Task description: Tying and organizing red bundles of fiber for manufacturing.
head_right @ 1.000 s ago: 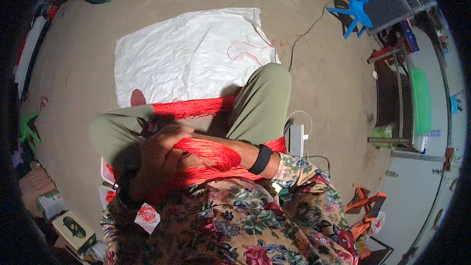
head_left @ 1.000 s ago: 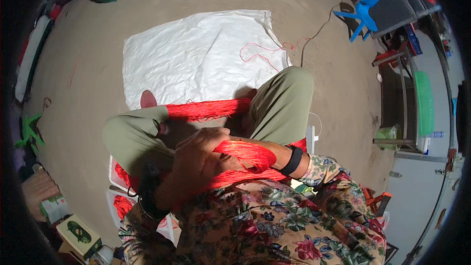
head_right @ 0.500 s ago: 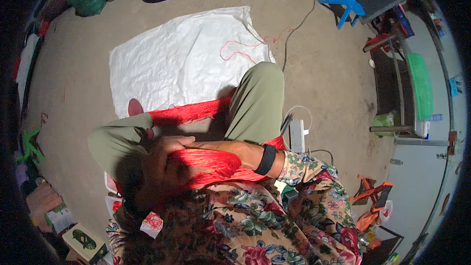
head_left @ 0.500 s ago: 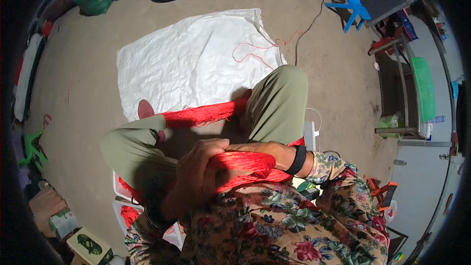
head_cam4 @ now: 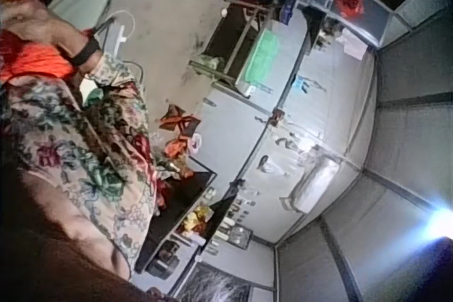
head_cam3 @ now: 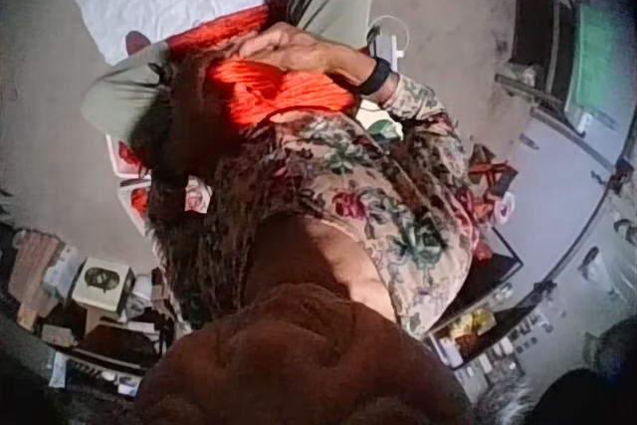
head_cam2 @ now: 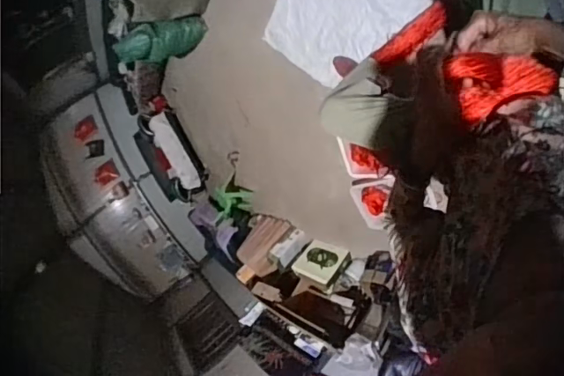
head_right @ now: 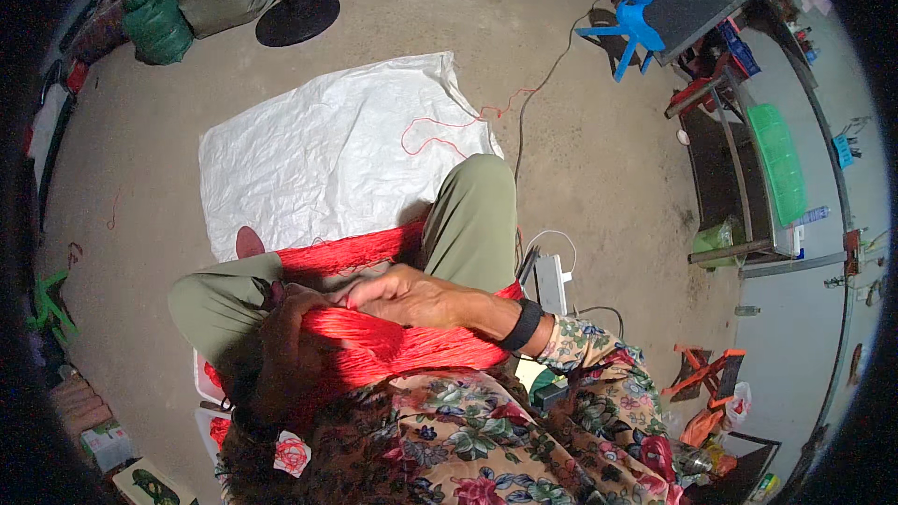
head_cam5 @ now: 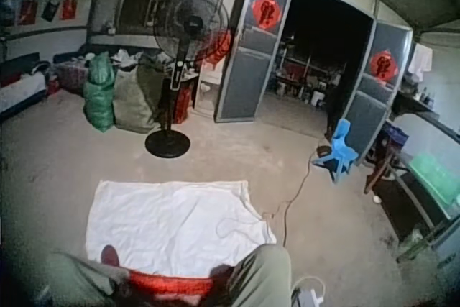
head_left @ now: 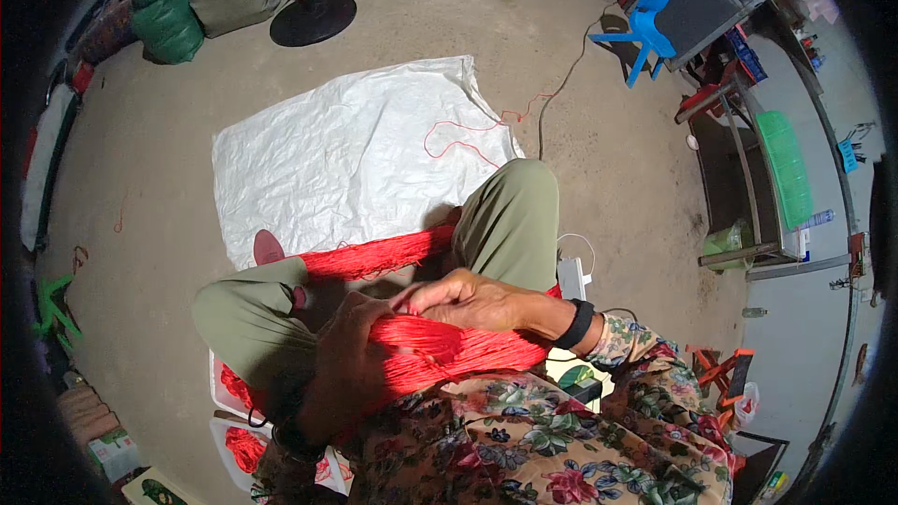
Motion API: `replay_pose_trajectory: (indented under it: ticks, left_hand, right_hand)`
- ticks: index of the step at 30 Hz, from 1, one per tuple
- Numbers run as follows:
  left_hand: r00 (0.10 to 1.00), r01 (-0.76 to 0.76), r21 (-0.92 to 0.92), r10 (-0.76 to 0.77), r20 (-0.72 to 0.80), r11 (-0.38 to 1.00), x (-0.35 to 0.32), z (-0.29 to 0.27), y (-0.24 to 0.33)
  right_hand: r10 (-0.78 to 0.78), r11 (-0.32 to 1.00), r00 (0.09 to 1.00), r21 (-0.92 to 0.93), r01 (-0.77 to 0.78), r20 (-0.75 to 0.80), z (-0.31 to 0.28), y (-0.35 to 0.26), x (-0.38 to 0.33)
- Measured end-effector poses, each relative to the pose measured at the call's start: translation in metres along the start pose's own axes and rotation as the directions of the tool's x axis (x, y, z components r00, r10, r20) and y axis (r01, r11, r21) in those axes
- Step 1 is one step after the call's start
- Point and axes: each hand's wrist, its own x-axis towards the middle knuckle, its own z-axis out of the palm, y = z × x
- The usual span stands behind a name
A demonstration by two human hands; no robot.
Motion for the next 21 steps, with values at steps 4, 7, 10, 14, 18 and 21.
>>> replay_pose_trajectory:
  ticks: [4, 7, 10, 14, 18, 21]
  left_hand:
    - [0.997, -0.052, -0.007, 0.051, -0.056, 0.999, 0.002, -0.002, -0.010]
    - [0.987, -0.134, -0.001, 0.134, -0.084, 0.991, 0.014, -0.010, -0.002]
    - [0.977, -0.158, -0.080, 0.145, -0.155, 0.984, 0.012, -0.005, -0.010]
    - [0.978, -0.122, -0.153, 0.093, -0.187, 0.981, 0.007, -0.004, -0.012]
    - [0.977, -0.153, -0.228, 0.112, -0.181, 0.962, 0.011, -0.008, -0.002]
    - [0.973, -0.138, -0.406, 0.046, -0.227, 0.903, 0.005, -0.007, -0.004]
  right_hand:
    - [-0.060, 0.994, 0.989, 0.081, 0.071, -0.136, -0.009, -0.022, 0.001]
    - [-0.115, 0.993, 0.968, 0.008, 0.120, -0.223, -0.017, -0.040, 0.004]
    - [-0.078, 0.988, 0.964, 0.106, 0.108, -0.253, -0.023, -0.053, 0.003]
    - [-0.077, 0.989, 0.953, 0.097, 0.109, -0.294, -0.021, -0.062, 0.001]
    - [-0.098, 0.986, 0.954, 0.104, 0.132, -0.284, -0.022, -0.063, -0.003]
    - [-0.127, 0.971, 0.946, 0.157, 0.180, -0.299, -0.026, -0.063, -0.006]
